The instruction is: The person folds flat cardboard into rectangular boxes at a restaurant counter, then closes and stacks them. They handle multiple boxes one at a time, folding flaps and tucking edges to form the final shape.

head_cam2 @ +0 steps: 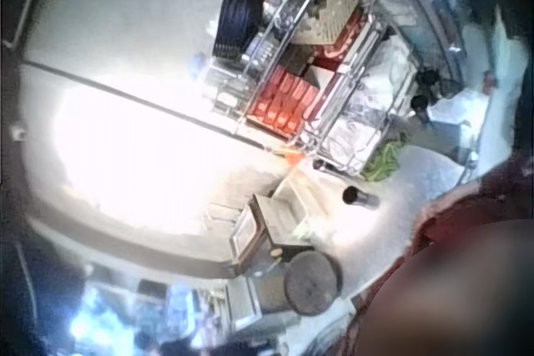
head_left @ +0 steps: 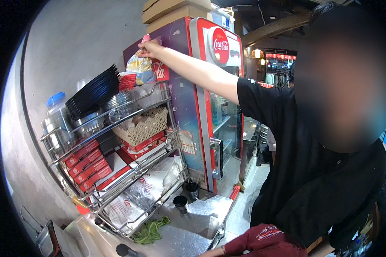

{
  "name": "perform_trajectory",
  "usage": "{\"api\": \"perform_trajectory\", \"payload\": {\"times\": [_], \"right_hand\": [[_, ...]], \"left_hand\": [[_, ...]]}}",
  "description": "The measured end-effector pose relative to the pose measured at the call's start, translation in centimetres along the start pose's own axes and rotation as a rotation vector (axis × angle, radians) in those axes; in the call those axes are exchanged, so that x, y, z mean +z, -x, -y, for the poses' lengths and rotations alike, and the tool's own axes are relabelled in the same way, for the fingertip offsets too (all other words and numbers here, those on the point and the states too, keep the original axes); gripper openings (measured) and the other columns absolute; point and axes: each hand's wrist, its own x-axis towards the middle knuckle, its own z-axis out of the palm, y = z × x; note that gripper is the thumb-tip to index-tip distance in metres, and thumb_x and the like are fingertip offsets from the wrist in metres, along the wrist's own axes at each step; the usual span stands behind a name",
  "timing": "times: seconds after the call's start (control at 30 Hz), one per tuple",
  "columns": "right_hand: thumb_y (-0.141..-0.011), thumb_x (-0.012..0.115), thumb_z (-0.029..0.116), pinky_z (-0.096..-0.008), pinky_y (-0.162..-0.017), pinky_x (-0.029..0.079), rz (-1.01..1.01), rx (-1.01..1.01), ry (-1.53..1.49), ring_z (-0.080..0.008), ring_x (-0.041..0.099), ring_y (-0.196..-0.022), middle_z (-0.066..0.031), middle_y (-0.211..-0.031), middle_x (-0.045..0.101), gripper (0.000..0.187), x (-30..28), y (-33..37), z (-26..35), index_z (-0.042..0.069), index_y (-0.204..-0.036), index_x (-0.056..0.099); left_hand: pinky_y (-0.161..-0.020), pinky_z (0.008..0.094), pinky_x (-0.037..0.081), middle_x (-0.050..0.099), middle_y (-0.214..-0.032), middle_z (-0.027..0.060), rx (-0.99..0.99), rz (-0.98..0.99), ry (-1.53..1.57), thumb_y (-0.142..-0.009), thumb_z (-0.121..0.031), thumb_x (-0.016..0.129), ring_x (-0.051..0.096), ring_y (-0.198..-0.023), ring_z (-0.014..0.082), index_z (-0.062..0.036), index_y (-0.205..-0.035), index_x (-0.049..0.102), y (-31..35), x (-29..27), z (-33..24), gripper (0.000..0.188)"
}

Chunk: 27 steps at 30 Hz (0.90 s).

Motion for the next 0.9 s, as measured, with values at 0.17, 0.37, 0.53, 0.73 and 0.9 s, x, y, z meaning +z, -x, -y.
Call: {"api": "perform_trajectory", "payload": {"times": [0.17, 0.37, 0.53, 0.73, 0.9], "right_hand": [[-0.088, 0.054, 0.013, -0.0426, -0.07, 0.053, 0.292, 0.141, -0.036, -0.0341, 0.063, -0.086, -0.0193, -0.102, 0.059, 0.028, 9.6, 22.1, -5.9, 0.001, -0.112, 0.047], [-0.092, 0.048, 0.02, -0.0413, -0.077, 0.051, 0.687, 0.533, -0.158, -0.034, 0.062, -0.093, -0.0203, -0.105, 0.061, 0.027, 19.6, 47.4, -11.6, -0.001, -0.109, 0.051], [-0.095, 0.043, 0.025, -0.0403, -0.083, 0.048, 0.993, 0.76, -0.187, -0.0339, 0.061, -0.099, -0.0212, -0.107, 0.062, 0.032, 22.2, 59.4, -14.2, -0.002, -0.106, 0.055], [-0.098, 0.041, 0.028, -0.0353, -0.075, 0.048, 1.144, 0.59, 0.116, -0.0277, 0.063, -0.082, -0.0167, -0.088, 0.065, 0.035, 21.7, 64.3, -17.4, -0.001, -0.093, 0.059], [-0.098, 0.041, 0.028, -0.0337, -0.072, 0.047, 1.217, 0.732, -0.043, -0.0249, 0.061, -0.078, -0.0144, -0.084, 0.063, 0.034, 25.2, 61.7, -18.4, 0.0, -0.09, 0.059]], "left_hand": [[-0.067, 0.0492, 0.047, 0.064, -0.076, 0.0181, -0.021, -0.012, -0.014, -0.087, -0.034, 0.046, 0.061, -0.071, 0.0389, -0.0065, -0.089, 0.064, 0.2, -0.1, 0.3, 0.033], [-0.066, 0.0504, 0.046, 0.064, -0.075, 0.0188, -0.03, -0.027, -0.032, -0.09, -0.037, 0.044, 0.061, -0.07, 0.0398, -0.0065, -0.09, 0.063, 1.1, 0.2, 4.3, 0.036], [-0.066, 0.0513, 0.046, 0.064, -0.075, 0.0194, 0.017, -0.049, -0.091, -0.093, -0.039, 0.042, 0.061, -0.069, 0.0405, -0.0065, -0.09, 0.063, 5.4, 1.5, 8.1, 0.039], [-0.079, 0.0405, 0.049, 0.067, -0.086, 0.0194, -0.207, 0.035, -0.022, -0.099, -0.039, 0.028, 0.064, -0.084, 0.0373, -0.0069, -0.098, 0.068, 7.4, 1.8, 6.8, 0.051], [-0.073, 0.0455, 0.047, 0.064, -0.084, 0.0229, -0.233, -0.284, 0.013, -0.099, -0.04, 0.03, 0.061, -0.081, 0.0407, 0.0013, -0.089, 0.064, 8.4, 2.1, 6.0, 0.055]]}}
